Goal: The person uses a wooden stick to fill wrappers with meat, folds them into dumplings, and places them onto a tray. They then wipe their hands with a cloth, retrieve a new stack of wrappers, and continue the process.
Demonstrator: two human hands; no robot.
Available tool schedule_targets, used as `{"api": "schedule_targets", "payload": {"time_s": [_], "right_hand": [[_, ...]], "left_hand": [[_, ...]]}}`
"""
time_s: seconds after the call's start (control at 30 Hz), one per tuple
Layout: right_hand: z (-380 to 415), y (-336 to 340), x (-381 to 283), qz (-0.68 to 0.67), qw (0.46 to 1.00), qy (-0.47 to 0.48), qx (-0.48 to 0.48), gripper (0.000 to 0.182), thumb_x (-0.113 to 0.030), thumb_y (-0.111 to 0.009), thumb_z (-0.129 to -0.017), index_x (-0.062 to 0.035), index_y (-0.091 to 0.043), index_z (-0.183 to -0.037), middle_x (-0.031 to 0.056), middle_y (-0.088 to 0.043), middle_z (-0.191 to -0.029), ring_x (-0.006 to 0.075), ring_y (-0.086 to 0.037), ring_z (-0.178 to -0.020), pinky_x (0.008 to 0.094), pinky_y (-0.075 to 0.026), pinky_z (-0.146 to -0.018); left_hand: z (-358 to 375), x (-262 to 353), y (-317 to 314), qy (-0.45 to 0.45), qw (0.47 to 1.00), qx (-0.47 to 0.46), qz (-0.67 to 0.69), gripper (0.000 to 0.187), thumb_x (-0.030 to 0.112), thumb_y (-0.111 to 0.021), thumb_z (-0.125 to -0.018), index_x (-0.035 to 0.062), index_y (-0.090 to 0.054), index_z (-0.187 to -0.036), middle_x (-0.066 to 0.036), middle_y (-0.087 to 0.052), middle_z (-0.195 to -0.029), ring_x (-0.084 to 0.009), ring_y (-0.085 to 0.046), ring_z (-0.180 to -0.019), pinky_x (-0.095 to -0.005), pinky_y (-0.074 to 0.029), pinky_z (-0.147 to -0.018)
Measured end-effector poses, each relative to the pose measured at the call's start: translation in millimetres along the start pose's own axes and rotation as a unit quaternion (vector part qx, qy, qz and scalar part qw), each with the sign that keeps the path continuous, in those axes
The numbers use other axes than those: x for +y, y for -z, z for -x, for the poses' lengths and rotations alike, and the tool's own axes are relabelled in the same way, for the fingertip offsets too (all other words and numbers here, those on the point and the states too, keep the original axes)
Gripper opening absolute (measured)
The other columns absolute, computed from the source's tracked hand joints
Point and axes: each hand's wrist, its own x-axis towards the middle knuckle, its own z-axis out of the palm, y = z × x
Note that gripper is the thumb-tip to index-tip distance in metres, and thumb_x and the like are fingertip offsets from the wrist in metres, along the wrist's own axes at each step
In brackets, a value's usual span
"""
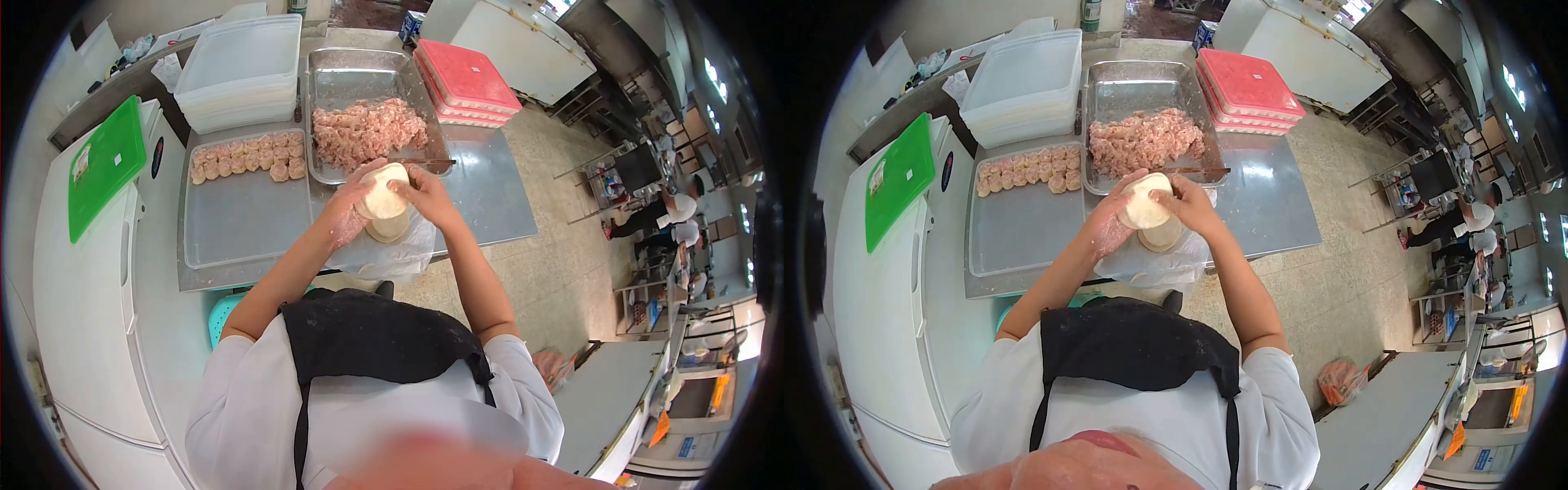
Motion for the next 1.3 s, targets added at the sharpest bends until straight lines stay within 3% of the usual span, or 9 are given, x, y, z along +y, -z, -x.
{"api": "schedule_targets", "payload": {"time_s": [0.13, 0.17, 0.23, 0.53, 0.6, 0.8, 1.0, 1.2, 1.3], "right_hand": [[-4, 2, -16, 0.176, 0.978, -0.053, 0.098, 0.037, -0.009, -0.062, -0.083, 0.0008, -0.053, -0.118, 0.0172, -0.063, -0.108, 0.0276, -0.062, -0.096, 0.033, -0.051, -0.077], [-3, -9, 6, 0.338, 0.89, 0.268, 0.149, 0.03, -0.009, -0.062, -0.081, -0.0025, -0.057, -0.11, 0.016, -0.064, -0.103, 0.0266, -0.063, -0.092, 0.0368, -0.05, -0.082], [14, -54, -28, 0.557, 0.803, 0.205, -0.055, 0.03, -0.011, -0.059, -0.081, -0.0086, -0.058, -0.111, 0.014, -0.063, -0.106, 0.0323, -0.062, -0.093, 0.04, -0.05, -0.085], [0, 5, -34, 0.472, 0.88, 0.054, 0.005, 0.031, -0.022, -0.06, -0.082, -0.0145, -0.062, -0.112, 0.017, -0.064, -0.099, 0.0263, -0.065, -0.093, 0.0435, -0.052, -0.073], [19, -36, -17, 0.445, 0.834, 0.327, 0.016, 0.032, -0.019, -0.06, -0.082, -0.0129, -0.062, -0.114, 0.0195, -0.064, -0.099, 0.0286, -0.063, -0.095, 0.0435, -0.051, -0.074], [-10, 23, -11, 0.357, 0.923, 0.141, 0.003, 0.039, -0.011, -0.062, -0.08, -0.0137, -0.061, -0.119, 0.0181, -0.06, -0.097, 0.0348, -0.06, -0.09, 0.0407, -0.05, -0.078], [25, -57, -15, 0.375, 0.849, 0.372, 0.003, 0.032, -0.015, -0.065, -0.077, -0.0121, -0.063, -0.109, 0.0172, -0.061, -0.095, 0.0344, -0.06, -0.089, 0.0396, -0.05, -0.075], [7, -2, -17, 0.343, 0.936, 0.076, 0.022, 0.033, -0.017, -0.063, -0.076, -0.0128, -0.062, -0.109, 0.0135, -0.064, -0.099, 0.0314, -0.063, -0.091, 0.0416, -0.051, -0.076], [39, -66, -34, 0.355, 0.886, 0.296, 0.039, 0.033, -0.016, -0.062, -0.076, -0.0119, -0.063, -0.108, 0.015, -0.065, -0.102, 0.0327, -0.063, -0.091, 0.0433, -0.05, -0.077]], "left_hand": [[-7, -7, -2, 0.043, 0.995, 0.072, 0.048, 0.069, 0.05, -0.046, -0.094, 0.0148, -0.02, -0.148, -0.011, -0.034, -0.145, -0.0284, -0.038, -0.13, -0.05, -0.034, -0.105], [-8, -8, -1, 0.058, 0.99, 0.071, 0.108, 0.077, 0.059, -0.042, -0.09, 0.0148, -0.019, -0.148, -0.013, -0.029, -0.148, -0.0319, -0.036, -0.132, -0.0518, -0.032, -0.106], [-17, -11, 3, 0.091, 0.975, 0.064, 0.191, 0.094, 0.078, -0.033, -0.082, 0.0126, -0.018, -0.149, -0.015, -0.023, -0.152, -0.0372, -0.032, -0.135, -0.0541, -0.028, -0.108], [-27, -11, -12, 0.118, 0.969, -0.046, 0.214, 0.101, 0.085, -0.028, -0.076, 0.015, -0.022, -0.148, -0.011, -0.02, -0.153, -0.0366, -0.029, -0.136, -0.0589, -0.025, -0.108], [-33, -22, 4, 0.114, 0.95, -0.059, 0.286, 0.101, 0.086, -0.027, -0.076, 0.0165, -0.022, -0.149, -0.012, -0.022, -0.152, -0.037, -0.03, -0.136, -0.0615, -0.024, -0.107], [-20, -12, -4, 0.112, 0.973, -0.049, 0.193, 0.094, 0.082, -0.029, -0.08, 0.0154, -0.027, -0.146, -0.013, -0.038, -0.144, -0.0338, -0.04, -0.13, -0.0553, -0.028, -0.108], [-18, 5, -21, 0.117, 0.972, -0.031, 0.203, 0.102, 0.082, -0.031, -0.079, 0.0098, -0.017, -0.149, -0.014, -0.023, -0.153, -0.0333, -0.028, -0.138, -0.059, -0.023, -0.109], [-14, -6, -11, 0.123, 0.982, -0.004, 0.142, 0.099, 0.082, -0.029, -0.079, 0.0135, -0.016, -0.15, -0.016, -0.022, -0.152, -0.0365, -0.028, -0.137, -0.058, -0.024, -0.109], [-18, -13, -5, 0.137, 0.972, -0.025, 0.188, 0.1, 0.081, -0.026, -0.081, 0.0081, -0.019, -0.148, -0.016, -0.024, -0.151, -0.0363, -0.028, -0.137, -0.0582, -0.024, -0.108]]}}
